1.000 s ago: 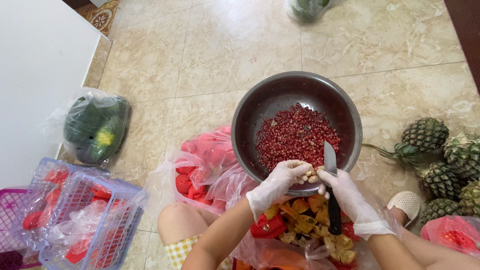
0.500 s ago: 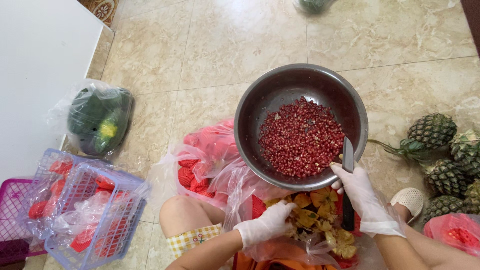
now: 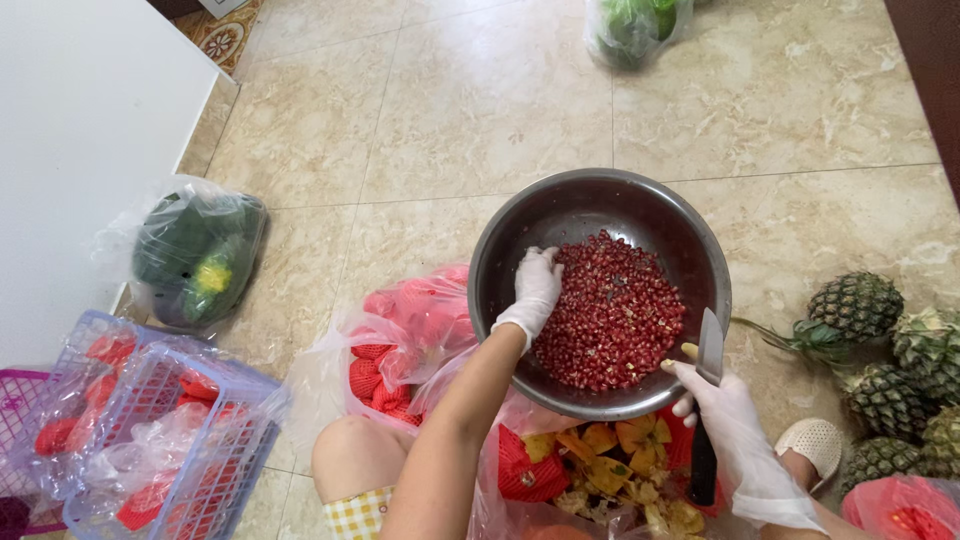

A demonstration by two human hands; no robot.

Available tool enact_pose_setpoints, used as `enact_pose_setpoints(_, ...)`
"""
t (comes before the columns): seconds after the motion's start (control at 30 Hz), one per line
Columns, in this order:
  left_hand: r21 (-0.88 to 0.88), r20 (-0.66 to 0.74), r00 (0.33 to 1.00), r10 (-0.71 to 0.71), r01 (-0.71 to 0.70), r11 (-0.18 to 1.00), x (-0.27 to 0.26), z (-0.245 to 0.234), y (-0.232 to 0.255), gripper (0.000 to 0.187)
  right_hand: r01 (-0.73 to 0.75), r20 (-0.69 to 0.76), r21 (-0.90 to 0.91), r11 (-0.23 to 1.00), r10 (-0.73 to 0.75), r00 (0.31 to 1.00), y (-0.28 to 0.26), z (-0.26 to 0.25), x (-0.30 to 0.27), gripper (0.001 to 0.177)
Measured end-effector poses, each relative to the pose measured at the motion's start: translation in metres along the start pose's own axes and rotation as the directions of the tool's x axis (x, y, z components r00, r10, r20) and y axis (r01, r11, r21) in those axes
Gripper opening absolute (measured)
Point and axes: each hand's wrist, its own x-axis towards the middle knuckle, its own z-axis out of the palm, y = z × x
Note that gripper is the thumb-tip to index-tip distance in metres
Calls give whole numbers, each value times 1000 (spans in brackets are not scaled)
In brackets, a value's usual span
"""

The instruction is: The person peels pomegranates with a knife over a large bowl, removing the skin and collecting the seeds.

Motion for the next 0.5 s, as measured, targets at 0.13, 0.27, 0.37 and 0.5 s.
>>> enact_pose_setpoints(0.13,53,255,961,-103,93,994,13,14,-40,17,-24,-20,-1,1000,24,1000,-9,2,-2,55)
enact_pose_setpoints(0.27,-185,347,887,-306,385,904,15,27,-56,15,-41,-29,-18,999,41,999,-10,-1,0,54)
enact_pose_setpoints(0.37,-374,457,790,-408,587,718,19,33,-60,15,-24,-25,-4,1000,24,999,-9,-1,1,55)
enact_pose_setpoints(0.5,-507,273,927,-259,367,780,14,37,-61,25,-49,-25,-11,999,49,998,-9,0,1,55)
